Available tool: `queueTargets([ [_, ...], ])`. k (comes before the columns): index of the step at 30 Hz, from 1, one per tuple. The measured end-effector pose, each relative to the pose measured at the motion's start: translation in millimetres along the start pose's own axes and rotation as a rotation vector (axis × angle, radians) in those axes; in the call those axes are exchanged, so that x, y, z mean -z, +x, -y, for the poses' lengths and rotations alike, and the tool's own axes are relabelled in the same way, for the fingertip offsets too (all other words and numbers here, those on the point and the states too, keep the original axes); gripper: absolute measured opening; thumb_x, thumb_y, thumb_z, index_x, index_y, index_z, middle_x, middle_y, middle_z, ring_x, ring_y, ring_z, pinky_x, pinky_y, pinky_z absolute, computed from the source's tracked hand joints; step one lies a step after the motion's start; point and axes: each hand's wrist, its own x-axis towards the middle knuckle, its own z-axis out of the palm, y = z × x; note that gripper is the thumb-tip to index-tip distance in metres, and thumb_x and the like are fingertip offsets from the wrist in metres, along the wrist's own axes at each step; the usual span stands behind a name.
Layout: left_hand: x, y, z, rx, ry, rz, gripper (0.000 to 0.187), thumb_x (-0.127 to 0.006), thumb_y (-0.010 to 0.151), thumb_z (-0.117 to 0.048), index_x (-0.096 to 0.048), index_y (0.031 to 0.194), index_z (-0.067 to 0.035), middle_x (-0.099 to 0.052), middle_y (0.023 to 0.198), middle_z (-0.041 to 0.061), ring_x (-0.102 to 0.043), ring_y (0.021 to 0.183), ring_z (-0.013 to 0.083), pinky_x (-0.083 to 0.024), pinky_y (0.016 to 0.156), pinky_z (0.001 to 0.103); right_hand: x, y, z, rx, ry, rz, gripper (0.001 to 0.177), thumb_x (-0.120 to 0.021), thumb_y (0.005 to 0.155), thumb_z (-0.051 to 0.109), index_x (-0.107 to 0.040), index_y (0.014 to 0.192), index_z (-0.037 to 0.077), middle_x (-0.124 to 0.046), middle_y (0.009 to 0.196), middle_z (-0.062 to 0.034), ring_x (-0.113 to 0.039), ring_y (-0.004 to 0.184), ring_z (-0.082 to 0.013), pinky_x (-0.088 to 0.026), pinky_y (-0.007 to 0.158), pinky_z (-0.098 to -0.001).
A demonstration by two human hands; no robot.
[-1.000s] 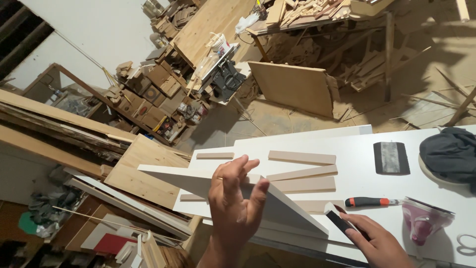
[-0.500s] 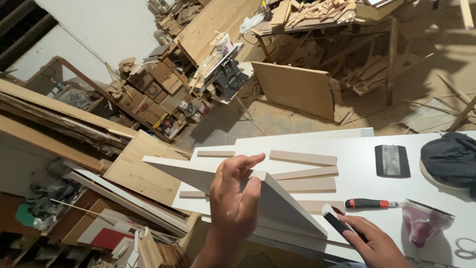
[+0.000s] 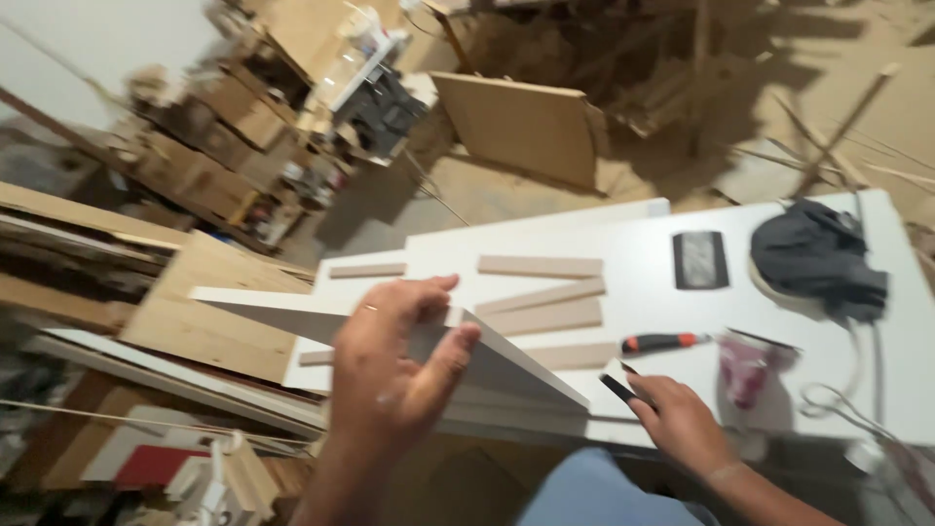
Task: Trimming excess edge banding from a board and sanding the edges.
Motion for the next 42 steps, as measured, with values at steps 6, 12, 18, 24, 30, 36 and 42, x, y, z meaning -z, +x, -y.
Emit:
queueTargets([
  [6, 16.0, 10.0, 26.7, -0.253, 0.232, 0.147, 0.037, -0.073, 0.089, -0.043, -0.069, 0.098, -0.007, -0.075, 0.094, 0.008, -0.069, 0.084, 0.0291, -0.047, 0.076, 0.042, -28.7, 7.2, -15.7, 0.167, -0.429, -0.003, 0.029, -0.051, 0.096, 0.017, -0.061, 0.123, 0.024, -0.064, 0.119, -0.0053, -0.058, 0.095, -0.0323, -0.049, 0.081, -0.0426],
  [12, 14.3, 12.1, 73.6, -0.24, 0.354, 0.096, 0.057, -0.073, 0.078, -0.069, -0.063, 0.075, -0.013, -0.067, 0.072, 0.002, -0.06, 0.064, 0.0254, -0.041, 0.06, 0.042, -51.5, 47.6, -68.1, 0.316, -0.641, 0.028, 0.038, -0.051, 0.091, 0.024, -0.059, 0.128, 0.029, -0.06, 0.129, 0.0003, -0.059, 0.102, -0.0289, -0.047, 0.091, -0.0428],
  [18, 9.0, 8.9, 75.5, -0.296, 0.373, -0.041, 0.065, -0.056, 0.083, -0.078, -0.047, 0.064, -0.016, -0.054, 0.062, 0.001, -0.049, 0.054, 0.0245, -0.035, 0.054, 0.042, -12.5, 47.3, 3.3, 0.204, -0.325, -0.099, 0.037, -0.076, 0.084, 0.033, -0.072, 0.119, 0.024, -0.069, 0.13, -0.0012, -0.062, 0.12, -0.0276, -0.049, 0.1, -0.0444],
  [24, 10.5, 7.2, 79.0, -0.306, 0.321, -0.118, 0.063, -0.066, 0.084, -0.074, -0.05, 0.068, -0.015, -0.057, 0.064, 0.003, -0.054, 0.058, 0.0306, -0.037, 0.053, 0.043, 119.7, -16.4, 251.1, 0.332, 0.476, -0.275, 0.011, -0.077, 0.084, 0.014, -0.069, 0.087, 0.009, -0.07, 0.08, -0.0021, -0.066, 0.072, -0.013, -0.054, 0.07, -0.0253],
  [30, 11.3, 5.0, 89.6, -0.301, 0.286, -0.103, 0.06, -0.07, 0.086, -0.072, -0.053, 0.07, -0.017, -0.058, 0.068, 0.004, -0.056, 0.063, 0.032, -0.039, 0.055, 0.045, 147.4, -42.3, 353.1, 0.633, 0.322, -0.495, 0.015, -0.076, 0.087, 0.013, -0.062, 0.092, 0.011, -0.063, 0.084, -0.0016, -0.06, 0.076, -0.0126, -0.054, 0.07, -0.0238],
  [36, 8.9, 7.3, 97.1, -0.339, 0.299, -0.217, 0.061, -0.054, 0.096, -0.074, -0.053, 0.069, -0.02, -0.053, 0.064, 0.0, -0.053, 0.055, 0.0254, -0.038, 0.052, 0.04, 143.9, -43.5, 370.1, 0.238, 0.103, -0.581, 0.016, -0.08, 0.083, 0.021, -0.066, 0.082, 0.015, -0.065, 0.072, 0.0057, -0.059, 0.065, -0.0083, -0.048, 0.061, -0.0236],
  [42, 3.6, 7.1, 104.6, -0.334, 0.273, -0.283, 0.064, -0.049, 0.098, -0.076, -0.047, 0.065, -0.021, -0.049, 0.061, 0.0, -0.052, 0.057, 0.0256, -0.038, 0.054, 0.04, 142.8, -48.7, 378.5, 0.164, 0.076, -0.521, 0.016, -0.081, 0.085, 0.018, -0.066, 0.083, 0.012, -0.064, 0.07, 0.0014, -0.057, 0.063, -0.0087, -0.052, 0.054, -0.0234],
])
